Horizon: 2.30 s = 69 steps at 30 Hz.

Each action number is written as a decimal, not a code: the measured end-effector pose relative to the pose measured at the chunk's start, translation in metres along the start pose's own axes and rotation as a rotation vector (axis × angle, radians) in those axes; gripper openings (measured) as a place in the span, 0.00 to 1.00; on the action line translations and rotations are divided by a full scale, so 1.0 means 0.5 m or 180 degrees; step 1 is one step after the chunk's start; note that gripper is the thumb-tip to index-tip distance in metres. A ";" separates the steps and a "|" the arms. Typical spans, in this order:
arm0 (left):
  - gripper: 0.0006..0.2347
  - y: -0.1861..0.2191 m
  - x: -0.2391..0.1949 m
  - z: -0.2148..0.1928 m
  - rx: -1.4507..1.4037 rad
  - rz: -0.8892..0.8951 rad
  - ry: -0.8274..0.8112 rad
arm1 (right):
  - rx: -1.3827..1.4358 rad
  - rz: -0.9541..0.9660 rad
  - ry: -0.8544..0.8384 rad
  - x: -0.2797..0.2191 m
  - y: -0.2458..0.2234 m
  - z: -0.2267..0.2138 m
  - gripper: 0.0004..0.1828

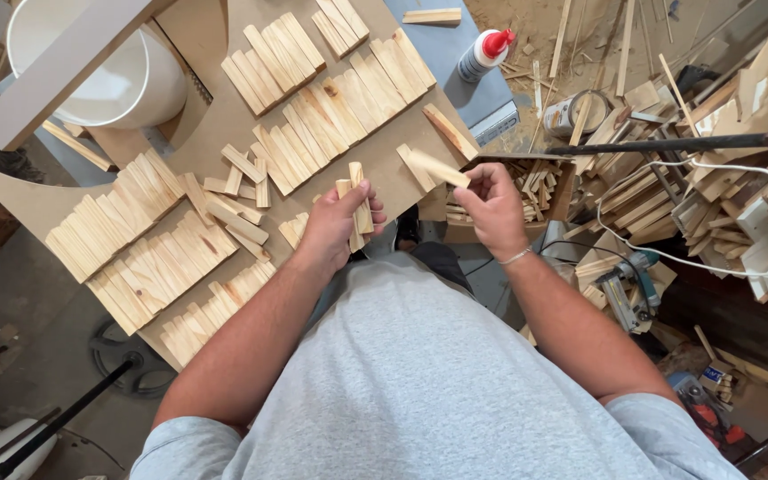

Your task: Assemble a wooden shingle pattern by gluing small slats onto a curved board

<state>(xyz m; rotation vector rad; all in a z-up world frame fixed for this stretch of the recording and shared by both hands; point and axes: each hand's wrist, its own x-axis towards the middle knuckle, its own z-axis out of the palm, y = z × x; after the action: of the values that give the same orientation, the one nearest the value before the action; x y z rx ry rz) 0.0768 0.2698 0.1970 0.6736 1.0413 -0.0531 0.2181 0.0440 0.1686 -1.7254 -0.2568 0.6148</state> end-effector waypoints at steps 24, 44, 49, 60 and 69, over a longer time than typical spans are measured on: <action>0.10 0.044 0.022 0.112 0.2921 0.0446 0.0545 | -0.1044 -0.0713 0.0413 0.009 0.041 0.049 0.08; 0.23 -0.012 0.058 0.074 0.5079 0.1793 -0.0004 | -0.1450 -0.0748 0.0018 0.011 0.024 0.035 0.17; 0.21 -0.034 0.081 0.064 0.5177 0.2175 0.0035 | -0.1542 -0.0730 0.0017 0.016 0.030 0.030 0.16; 0.22 -0.067 0.123 0.043 0.5339 0.2799 0.0444 | -0.1392 -0.0628 0.0018 0.018 0.023 0.030 0.15; 0.20 -0.072 0.130 0.033 0.5492 0.2999 0.0470 | -0.1126 -0.0647 0.0040 0.017 0.023 0.026 0.15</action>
<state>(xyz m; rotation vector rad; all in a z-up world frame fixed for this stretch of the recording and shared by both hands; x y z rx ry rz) 0.1110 0.2492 0.1323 2.6963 0.4934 -0.0721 0.2166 0.0563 0.1538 -2.0089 -0.5514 0.4257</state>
